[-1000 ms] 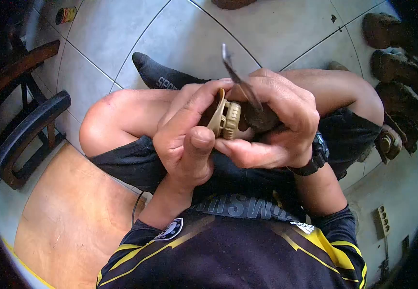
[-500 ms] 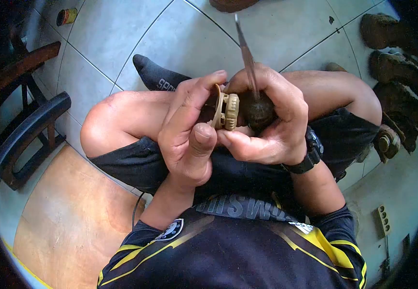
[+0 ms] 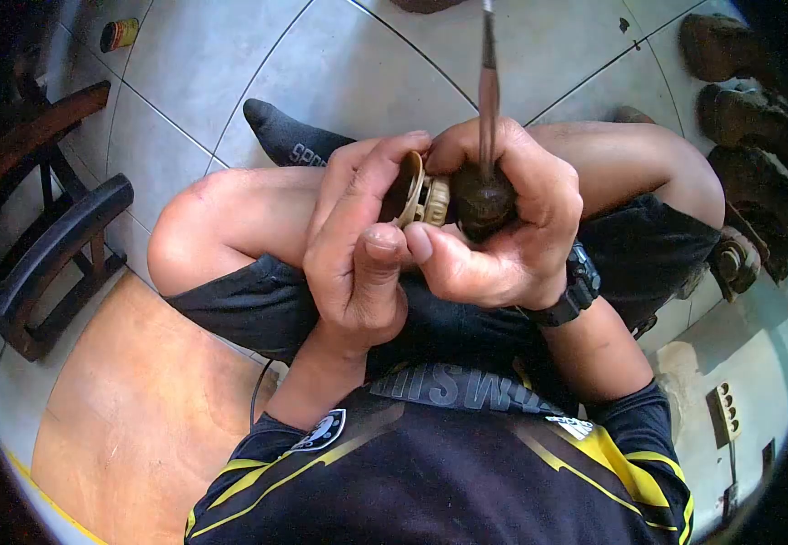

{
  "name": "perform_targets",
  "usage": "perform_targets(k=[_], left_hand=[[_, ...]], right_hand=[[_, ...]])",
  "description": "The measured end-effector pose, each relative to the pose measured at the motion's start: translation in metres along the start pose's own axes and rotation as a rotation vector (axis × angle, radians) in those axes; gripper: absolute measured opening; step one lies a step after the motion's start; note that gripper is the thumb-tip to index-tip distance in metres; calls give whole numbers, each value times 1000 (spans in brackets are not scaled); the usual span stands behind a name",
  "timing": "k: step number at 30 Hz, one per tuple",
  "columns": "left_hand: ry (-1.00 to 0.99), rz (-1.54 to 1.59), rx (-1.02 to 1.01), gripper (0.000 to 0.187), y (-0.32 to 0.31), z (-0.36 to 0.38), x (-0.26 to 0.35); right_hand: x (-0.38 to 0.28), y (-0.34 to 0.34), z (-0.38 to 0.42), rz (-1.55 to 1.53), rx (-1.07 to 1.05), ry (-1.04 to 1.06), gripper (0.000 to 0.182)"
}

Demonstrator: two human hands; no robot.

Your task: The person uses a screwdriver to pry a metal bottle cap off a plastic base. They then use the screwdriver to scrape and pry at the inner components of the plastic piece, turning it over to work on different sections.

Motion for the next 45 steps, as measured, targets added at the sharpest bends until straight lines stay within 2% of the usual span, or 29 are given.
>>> perform_targets(k=[2, 6, 8, 9, 18, 24, 26, 30, 34, 37, 40, 42, 43, 45], left_hand=[[-16, 3, 4, 67, 1, 0, 0], [-14, 7, -4, 64, -1, 0, -2], [-24, -13, 18, 60, -3, -2, 1], [-23, -10, 16, 60, -3, -2, 1], [188, 93, 55, 53, -3, 7, -11], [203, 76, 108, 46, -5, 9, -12], [232, 114, 129, 41, -4, 9, -15], [160, 50, 75, 36, -5, 10, -10], [180, 10, 89, 37, -4, 13, -12], [179, 11, 79, 40, -5, 14, -15], [157, 132, 99, 48, -5, 13, -14], [250, 407, 123, 56, -6, 12, -12], [250, 405, 122, 56, -6, 12, -12], [153, 276, 40, 62, -5, 10, -7]], right_hand=[[-3, 2, -1, -48, 75, 21, 33], [1, 2, 1, -48, 60, 0, 33], [-2, 3, 3, 14, 101, 122, 33], [0, 2, 4, 17, 103, 119, 33], [-5, 2, 5, 192, 148, 193, 32], [1, -2, 5, 179, 98, 158, 32], [16, -3, 6, 68, 144, -35, 34], [18, -3, 6, 10, 108, -59, 37], [17, -5, 8, 30, 109, -19, 37], [19, -5, 7, -6, 95, -104, 37], [20, -2, 3, -100, 91, -113, 37], [11, 0, -1, -59, 54, 42, 38], [11, 6, -3, -61, 55, 43, 38], [5, 5, -2, 62, -89, 174, 52]])
Point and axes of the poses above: each hand's wrist, its own z-axis away from the middle knuckle, its own y-axis out of the back of the hand, x = y × z, the point moved 6 cm from there along -z, towards the middle knuckle, and after that the axes turned 11 degrees about -y, right-handed, at the moved point
